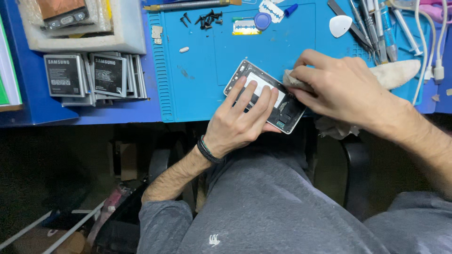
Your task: The person wipes the back of a disassembled smartphone with a cloth, then picks up a tube of adhesive and applies it along the edges of the phone's back casing.
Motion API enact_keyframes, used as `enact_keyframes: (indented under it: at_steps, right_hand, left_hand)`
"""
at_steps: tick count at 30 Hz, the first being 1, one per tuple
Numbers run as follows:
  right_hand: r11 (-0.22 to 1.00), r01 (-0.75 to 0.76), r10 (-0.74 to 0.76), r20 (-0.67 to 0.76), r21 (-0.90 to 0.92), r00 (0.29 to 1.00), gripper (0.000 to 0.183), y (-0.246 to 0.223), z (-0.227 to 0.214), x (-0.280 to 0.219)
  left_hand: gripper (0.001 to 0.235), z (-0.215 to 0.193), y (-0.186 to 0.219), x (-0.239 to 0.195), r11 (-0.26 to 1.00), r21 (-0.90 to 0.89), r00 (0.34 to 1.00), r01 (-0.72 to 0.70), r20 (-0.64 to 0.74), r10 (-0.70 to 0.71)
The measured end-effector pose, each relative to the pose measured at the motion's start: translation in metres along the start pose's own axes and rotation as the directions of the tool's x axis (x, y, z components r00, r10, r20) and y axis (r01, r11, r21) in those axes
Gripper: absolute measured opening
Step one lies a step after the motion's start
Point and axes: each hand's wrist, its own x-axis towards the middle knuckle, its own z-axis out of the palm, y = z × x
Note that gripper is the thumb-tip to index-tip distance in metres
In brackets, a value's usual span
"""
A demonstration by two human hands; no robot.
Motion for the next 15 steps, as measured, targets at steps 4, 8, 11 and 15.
enact_keyframes:
  at_steps: [4, 8, 11, 15]
  right_hand:
    - [0.996, 0.067, -0.074, -0.134, -0.053, 0.988, 0.029, -0.006, 0.011, 0.022]
    - [0.985, 0.135, -0.161, -0.306, -0.104, 0.938, 0.021, -0.017, 0.02, 0.05]
    - [0.986, 0.128, -0.152, -0.252, -0.108, 0.956, 0.021, -0.018, 0.009, 0.035]
    - [0.997, -0.003, 0.0, -0.04, -0.075, 0.999, 0.028, -0.004, 0.006, -0.013]
  left_hand:
    - [0.071, 0.005, 0.001, -0.004, 1.0, -0.008, 0.998, -0.014, -0.063, 0.014]
    - [0.071, 0.005, 0.001, -0.006, 0.999, 0.051, 0.997, 0.007, -0.082, -0.003]
    - [0.071, 0.006, 0.001, -0.006, 1.0, 0.012, 0.994, 0.026, -0.103, -0.025]
    - [0.072, 0.008, 0.0, -0.006, 1.0, 0.017, 0.991, 0.01, -0.136, -0.008]
